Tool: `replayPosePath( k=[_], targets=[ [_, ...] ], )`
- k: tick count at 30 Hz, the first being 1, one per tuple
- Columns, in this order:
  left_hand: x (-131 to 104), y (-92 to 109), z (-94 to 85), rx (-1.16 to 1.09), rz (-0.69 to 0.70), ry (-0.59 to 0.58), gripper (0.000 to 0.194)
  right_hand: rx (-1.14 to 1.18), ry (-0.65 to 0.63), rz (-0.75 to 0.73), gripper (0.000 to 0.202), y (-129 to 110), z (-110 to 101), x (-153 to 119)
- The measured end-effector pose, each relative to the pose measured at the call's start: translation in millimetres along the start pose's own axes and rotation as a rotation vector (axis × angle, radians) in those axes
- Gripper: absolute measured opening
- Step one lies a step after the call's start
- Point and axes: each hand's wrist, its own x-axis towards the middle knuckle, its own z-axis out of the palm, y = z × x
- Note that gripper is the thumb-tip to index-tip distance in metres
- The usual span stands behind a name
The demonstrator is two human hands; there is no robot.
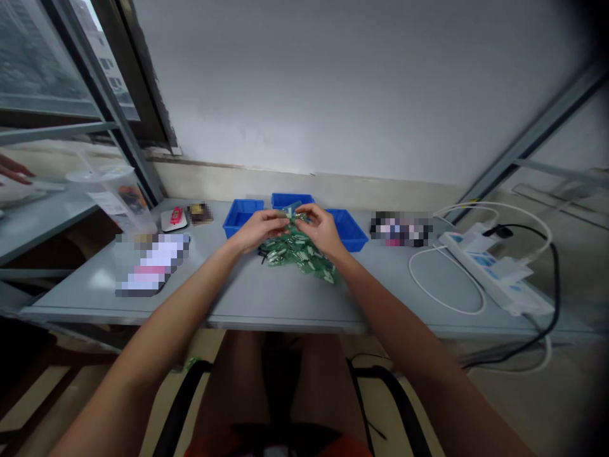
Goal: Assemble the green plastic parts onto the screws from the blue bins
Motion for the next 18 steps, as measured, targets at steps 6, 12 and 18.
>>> replayPosePath(
  k=[6, 12, 18],
  targets=[
    [-0.9, 4.6, 4.4, 0.057, 0.014, 0.065, 0.012, -0.025, 0.009, 0.041, 0.017, -2.7, 0.5, -0.3],
    [-3.6, 9.3, 9.7, -0.008, 0.003, 0.039, 0.016, -0.126, 0.008, -0.025, 0.012, 0.9, 2.4, -1.0],
    [0.6, 2.6, 12.3, 0.236, 0.144, 0.151, 0.028, -0.368, 0.134, -0.097, 0.011, 1.8, 1.2, -0.3]
  ],
)
